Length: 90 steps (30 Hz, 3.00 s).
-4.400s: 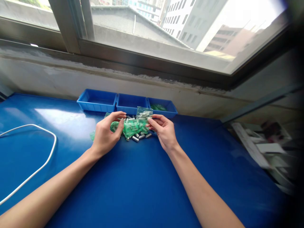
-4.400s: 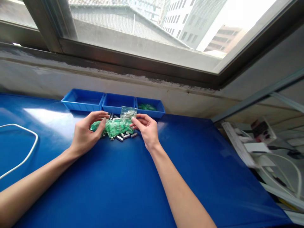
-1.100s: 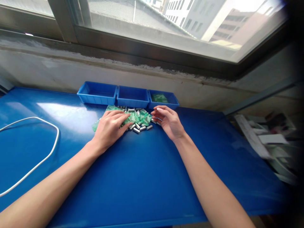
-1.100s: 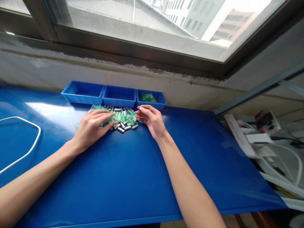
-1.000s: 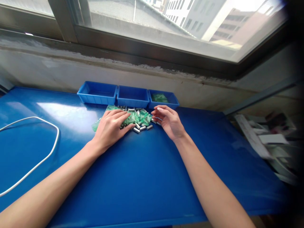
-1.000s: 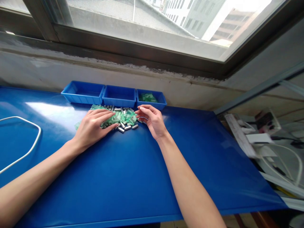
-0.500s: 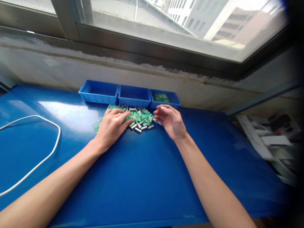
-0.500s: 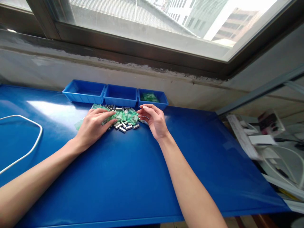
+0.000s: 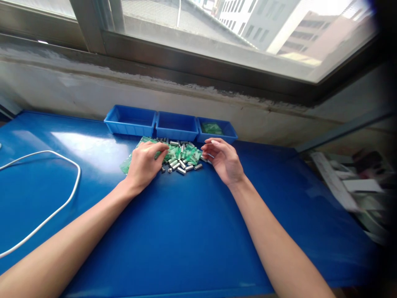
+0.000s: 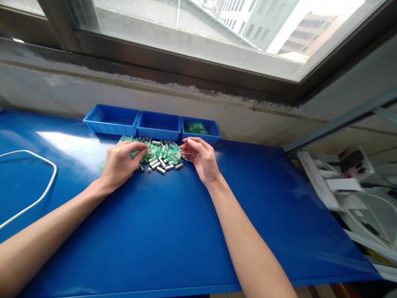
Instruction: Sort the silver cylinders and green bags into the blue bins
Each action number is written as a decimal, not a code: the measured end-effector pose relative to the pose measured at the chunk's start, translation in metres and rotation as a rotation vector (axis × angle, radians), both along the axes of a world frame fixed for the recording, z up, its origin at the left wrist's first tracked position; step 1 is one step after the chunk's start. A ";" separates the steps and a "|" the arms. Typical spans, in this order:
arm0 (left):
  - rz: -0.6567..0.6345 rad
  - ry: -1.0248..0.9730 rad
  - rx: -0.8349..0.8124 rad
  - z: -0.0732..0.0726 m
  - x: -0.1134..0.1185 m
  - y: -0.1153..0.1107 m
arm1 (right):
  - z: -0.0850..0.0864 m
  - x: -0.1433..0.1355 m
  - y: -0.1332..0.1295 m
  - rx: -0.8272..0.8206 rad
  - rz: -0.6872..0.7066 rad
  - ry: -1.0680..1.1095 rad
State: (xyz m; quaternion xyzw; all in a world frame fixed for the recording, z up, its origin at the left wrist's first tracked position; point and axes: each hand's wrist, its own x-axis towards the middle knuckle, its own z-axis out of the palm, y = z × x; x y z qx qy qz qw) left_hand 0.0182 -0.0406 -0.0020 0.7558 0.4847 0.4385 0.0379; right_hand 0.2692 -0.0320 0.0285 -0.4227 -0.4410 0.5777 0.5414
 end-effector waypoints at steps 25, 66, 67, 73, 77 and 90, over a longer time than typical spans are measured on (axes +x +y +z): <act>-0.046 0.033 0.002 0.000 0.002 0.001 | 0.001 0.000 -0.001 0.013 0.016 0.006; -0.388 -0.658 -0.317 0.025 0.015 -0.016 | 0.008 -0.027 -0.024 0.508 0.098 -0.542; -0.413 -0.668 -0.347 0.025 0.015 -0.017 | 0.008 -0.029 -0.025 0.546 0.128 -0.574; -0.463 -0.612 -0.403 0.024 0.014 -0.020 | 0.000 -0.039 -0.024 0.650 0.039 -0.589; -0.368 -0.510 -0.311 0.020 0.013 -0.017 | 0.000 -0.037 -0.021 0.453 0.008 -0.449; -0.180 -0.238 -0.034 0.017 0.012 -0.014 | -0.004 -0.023 -0.005 0.165 -0.200 -0.214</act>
